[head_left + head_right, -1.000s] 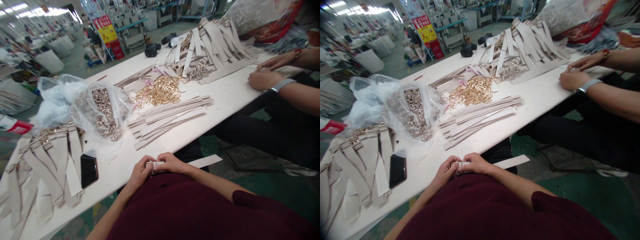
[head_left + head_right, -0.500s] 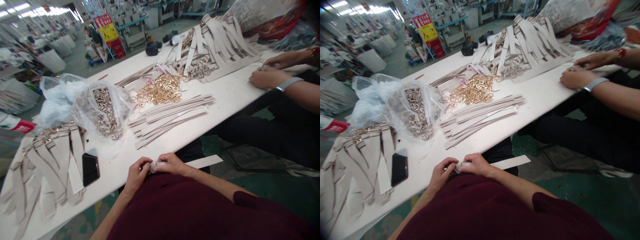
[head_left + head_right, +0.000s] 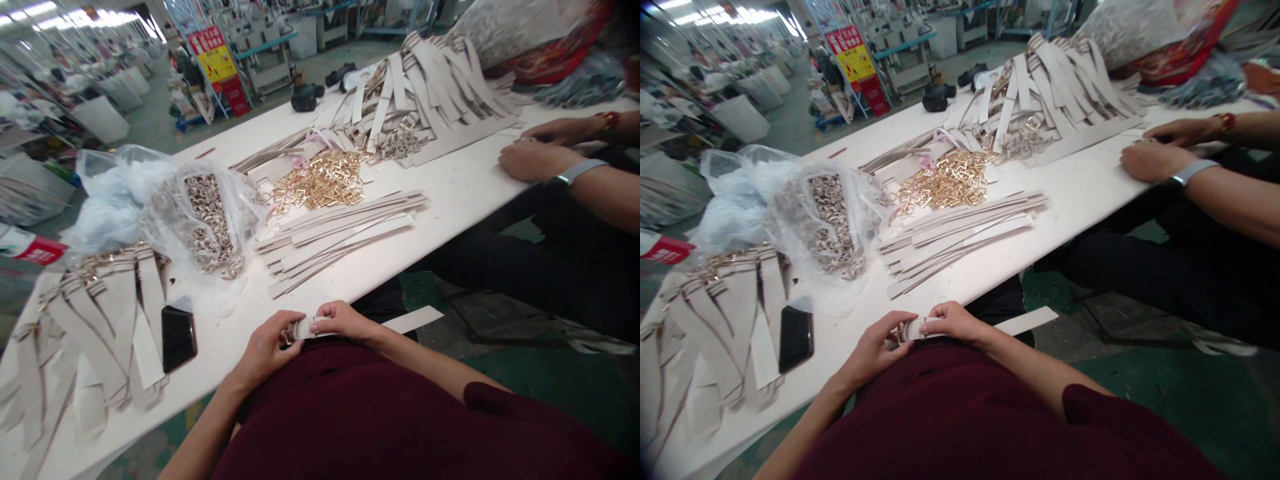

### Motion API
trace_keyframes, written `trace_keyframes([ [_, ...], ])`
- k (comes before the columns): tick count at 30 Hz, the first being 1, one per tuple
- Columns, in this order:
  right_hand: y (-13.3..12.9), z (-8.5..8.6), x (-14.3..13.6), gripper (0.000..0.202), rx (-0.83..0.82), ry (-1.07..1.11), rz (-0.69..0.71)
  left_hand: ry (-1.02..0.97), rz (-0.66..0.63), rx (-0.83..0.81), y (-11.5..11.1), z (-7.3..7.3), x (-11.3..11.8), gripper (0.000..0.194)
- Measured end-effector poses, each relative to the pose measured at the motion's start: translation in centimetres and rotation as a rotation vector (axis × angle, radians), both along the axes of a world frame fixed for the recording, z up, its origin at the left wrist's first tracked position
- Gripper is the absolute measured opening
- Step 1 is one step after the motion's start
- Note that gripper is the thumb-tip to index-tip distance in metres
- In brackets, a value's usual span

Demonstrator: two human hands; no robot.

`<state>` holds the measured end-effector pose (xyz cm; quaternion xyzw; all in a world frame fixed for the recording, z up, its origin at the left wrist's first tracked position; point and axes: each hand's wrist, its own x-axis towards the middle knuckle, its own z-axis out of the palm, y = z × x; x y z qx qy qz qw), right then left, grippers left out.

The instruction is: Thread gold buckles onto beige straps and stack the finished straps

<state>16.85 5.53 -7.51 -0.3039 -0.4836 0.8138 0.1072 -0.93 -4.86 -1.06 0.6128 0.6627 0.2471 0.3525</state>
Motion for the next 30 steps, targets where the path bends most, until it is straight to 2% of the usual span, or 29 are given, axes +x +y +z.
trace_keyframes([
  [4, 0.0, 0.1, 0.0, 0.040, -0.010, -0.005, -0.003, -0.484, 0.228, -0.232, 0.1, -0.6, -0.6, 0.043],
  [7, 0.0, 0.2, 0.1, 0.039, 0.040, 0.002, 0.008, -0.648, 0.347, -0.312, 0.1, -1.4, -0.6, 0.037],
  [12, 0.1, 0.1, 0.3, 0.037, 0.151, -0.038, 0.076, -0.624, 0.421, -0.300, -0.1, -1.4, 0.0, 0.040],
  [16, 0.0, -0.1, -0.2, 0.033, 0.280, -0.072, 0.124, -0.532, 0.373, -0.293, -0.1, -1.6, 0.5, 0.037],
  [19, -0.2, 0.2, -0.5, 0.031, 0.479, -0.147, 0.104, -0.429, 0.324, -0.242, 0.1, -2.2, 0.7, 0.031],
  [21, -0.2, 0.5, -0.3, 0.032, 0.549, -0.170, 0.091, -0.440, 0.336, -0.261, 0.1, -2.5, 0.8, 0.032],
  [26, 0.6, 1.0, 1.0, 0.035, 0.348, -0.058, 0.204, -0.558, 0.425, -0.317, -0.2, -2.6, 0.9, 0.038],
  [28, 0.8, 1.0, 1.2, 0.035, 0.277, -0.041, 0.214, -0.552, 0.391, -0.279, -0.4, -2.3, 0.9, 0.036],
  [30, 0.8, 0.8, 1.1, 0.036, 0.208, -0.038, 0.184, -0.466, 0.279, -0.168, -0.3, -1.9, 0.8, 0.036],
])
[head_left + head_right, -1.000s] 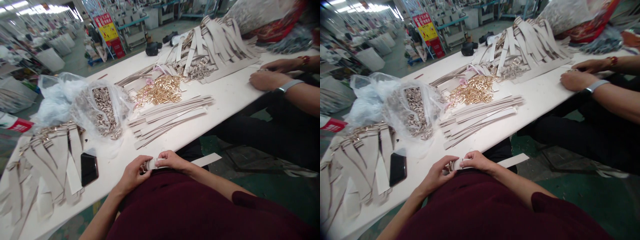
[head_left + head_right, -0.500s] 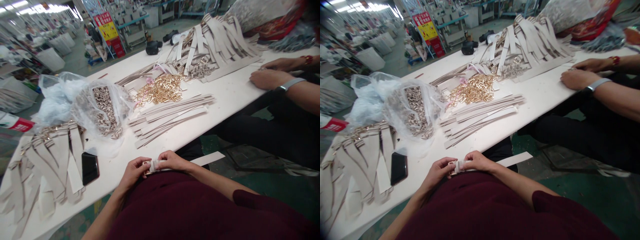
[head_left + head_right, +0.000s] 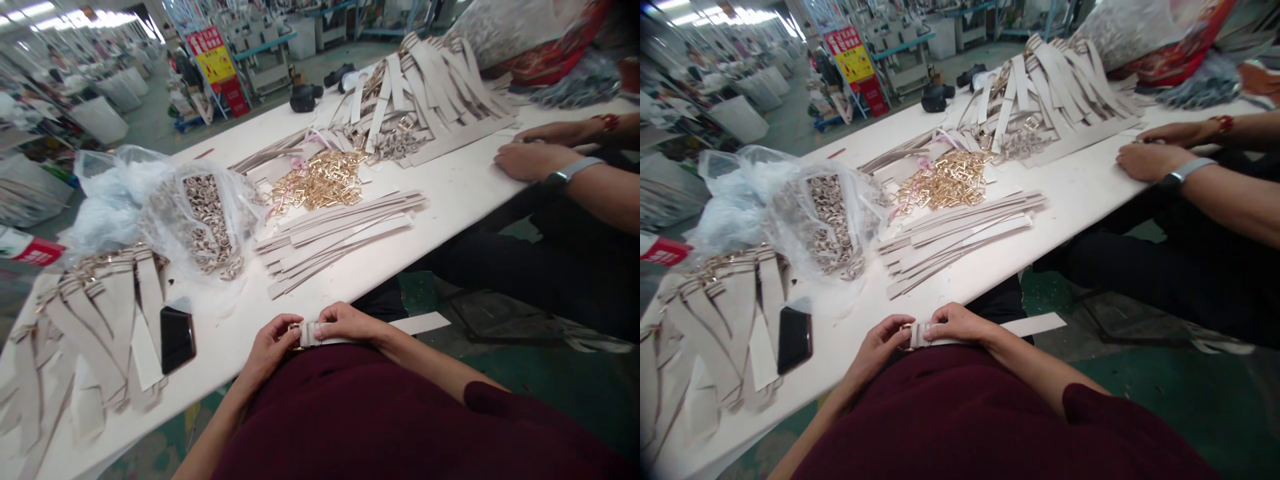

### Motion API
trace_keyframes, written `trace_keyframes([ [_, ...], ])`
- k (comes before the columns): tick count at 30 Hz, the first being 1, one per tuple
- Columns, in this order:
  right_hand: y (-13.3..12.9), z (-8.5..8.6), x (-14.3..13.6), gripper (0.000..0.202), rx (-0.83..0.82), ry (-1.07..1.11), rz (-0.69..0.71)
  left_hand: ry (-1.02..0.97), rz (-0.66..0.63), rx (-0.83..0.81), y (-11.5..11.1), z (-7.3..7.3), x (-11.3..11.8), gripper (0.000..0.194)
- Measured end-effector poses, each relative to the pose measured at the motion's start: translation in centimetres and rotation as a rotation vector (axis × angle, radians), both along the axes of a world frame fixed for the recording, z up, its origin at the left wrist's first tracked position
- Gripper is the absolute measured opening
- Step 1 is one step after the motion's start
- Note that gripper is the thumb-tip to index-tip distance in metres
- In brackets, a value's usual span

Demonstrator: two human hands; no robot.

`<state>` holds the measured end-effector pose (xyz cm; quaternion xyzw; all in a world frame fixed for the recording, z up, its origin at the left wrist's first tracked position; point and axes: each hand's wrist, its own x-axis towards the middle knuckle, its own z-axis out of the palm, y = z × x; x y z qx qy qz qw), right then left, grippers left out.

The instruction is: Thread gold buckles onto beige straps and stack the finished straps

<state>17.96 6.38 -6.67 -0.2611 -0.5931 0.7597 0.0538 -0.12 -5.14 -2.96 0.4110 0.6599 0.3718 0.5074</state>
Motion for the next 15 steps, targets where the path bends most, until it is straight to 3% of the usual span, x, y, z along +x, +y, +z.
trace_keyframes([
  [3, -0.1, -0.2, -0.5, 0.038, -0.099, 0.018, -0.069, 0.301, -0.218, 0.233, 0.6, 0.7, -0.1, 0.044],
  [6, -0.3, -0.2, -0.9, 0.039, -0.138, 0.021, -0.091, 0.548, -0.365, 0.325, 1.2, 1.3, 0.1, 0.040],
  [10, -0.5, -0.4, -1.0, 0.039, -0.204, 0.027, -0.137, 0.692, -0.435, 0.327, 1.6, 2.1, 0.6, 0.031],
  [15, -0.7, -0.4, -0.8, 0.037, -0.259, 0.059, -0.198, 0.764, -0.476, 0.347, 1.8, 2.6, 0.2, 0.034],
])
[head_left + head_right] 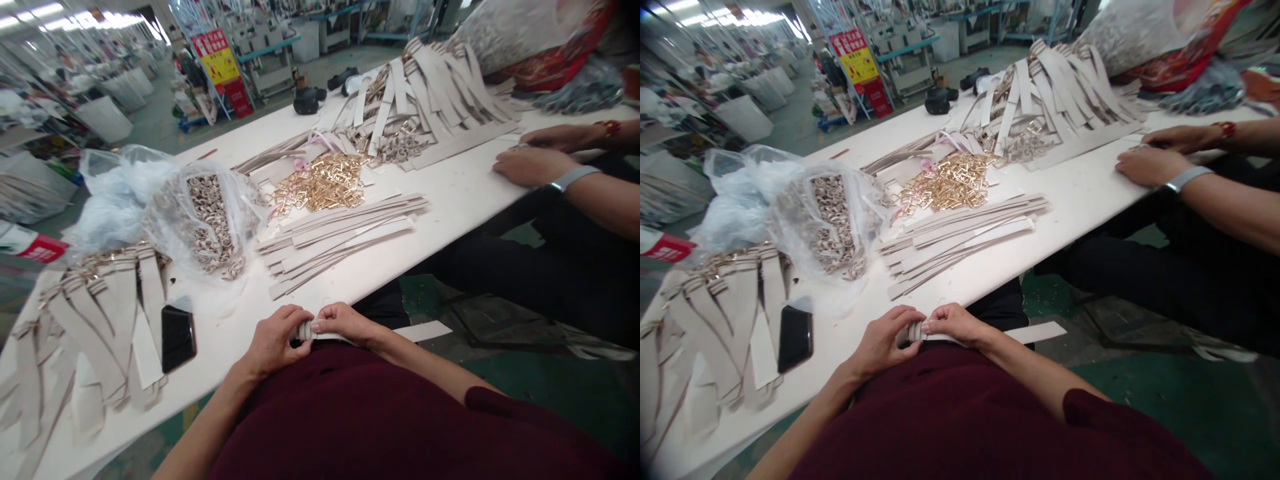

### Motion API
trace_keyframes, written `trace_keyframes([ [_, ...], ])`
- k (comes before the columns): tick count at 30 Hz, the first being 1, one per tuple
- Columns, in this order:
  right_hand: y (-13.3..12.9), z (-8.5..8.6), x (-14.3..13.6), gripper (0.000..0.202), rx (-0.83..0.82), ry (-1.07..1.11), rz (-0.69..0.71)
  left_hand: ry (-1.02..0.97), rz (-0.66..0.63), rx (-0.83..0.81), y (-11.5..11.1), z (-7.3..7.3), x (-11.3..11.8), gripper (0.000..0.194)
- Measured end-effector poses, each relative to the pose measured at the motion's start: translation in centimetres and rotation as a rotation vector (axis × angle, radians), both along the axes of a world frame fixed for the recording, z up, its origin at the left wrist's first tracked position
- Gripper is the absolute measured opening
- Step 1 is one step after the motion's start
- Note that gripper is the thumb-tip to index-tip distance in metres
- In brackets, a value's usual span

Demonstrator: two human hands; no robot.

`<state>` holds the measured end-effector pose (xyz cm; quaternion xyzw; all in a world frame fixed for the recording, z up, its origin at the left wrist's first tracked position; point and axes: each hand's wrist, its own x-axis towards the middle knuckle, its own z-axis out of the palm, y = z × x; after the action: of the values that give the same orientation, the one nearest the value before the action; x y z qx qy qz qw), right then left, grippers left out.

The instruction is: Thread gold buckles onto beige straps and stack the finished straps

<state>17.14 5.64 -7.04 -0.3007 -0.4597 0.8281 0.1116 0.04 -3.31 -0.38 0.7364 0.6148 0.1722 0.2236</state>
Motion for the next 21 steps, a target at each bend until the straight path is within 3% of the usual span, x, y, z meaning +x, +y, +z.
trace_keyframes([
  [3, -0.1, 1.2, 0.3, 0.038, 0.072, -0.039, 0.016, -0.080, 0.081, 0.007, -0.5, 0.2, -0.8, 0.040],
  [5, 0.0, 2.5, 0.3, 0.037, 0.204, -0.091, -0.020, -0.235, 0.271, 0.030, -1.2, 0.3, -1.0, 0.044],
  [8, 0.6, 4.4, -1.1, 0.035, 0.475, -0.153, -0.117, -0.622, 0.538, -0.083, -1.9, 0.1, -0.4, 0.032],
  [10, 0.9, 5.4, -3.0, 0.033, 0.657, -0.140, -0.089, -0.961, 0.540, -0.224, -1.7, -0.4, 0.4, 0.032],
  [12, 0.6, 6.3, -5.0, 0.033, 0.786, -0.101, 0.004, -1.248, 0.605, -0.158, -1.2, -0.8, 0.8, 0.035],
  [14, -0.1, 6.6, -6.3, 0.034, 0.849, -0.069, 0.093, -1.482, 0.775, 0.055, -1.1, -0.4, 0.2, 0.037],
  [16, -0.7, 6.1, -6.8, 0.038, 0.869, -0.068, 0.145, -1.649, 0.969, 0.248, -1.9, 0.9, -2.0, 0.032],
  [18, -0.9, 4.8, -6.6, 0.041, 0.859, -0.117, 0.160, -1.691, 1.112, 0.388, -3.6, 2.7, -6.1, 0.024],
  [21, -1.0, 2.5, -5.9, 0.042, 0.778, -0.188, 0.156, -1.469, 1.104, 0.483, -6.9, 5.7, -14.2, 0.024],
])
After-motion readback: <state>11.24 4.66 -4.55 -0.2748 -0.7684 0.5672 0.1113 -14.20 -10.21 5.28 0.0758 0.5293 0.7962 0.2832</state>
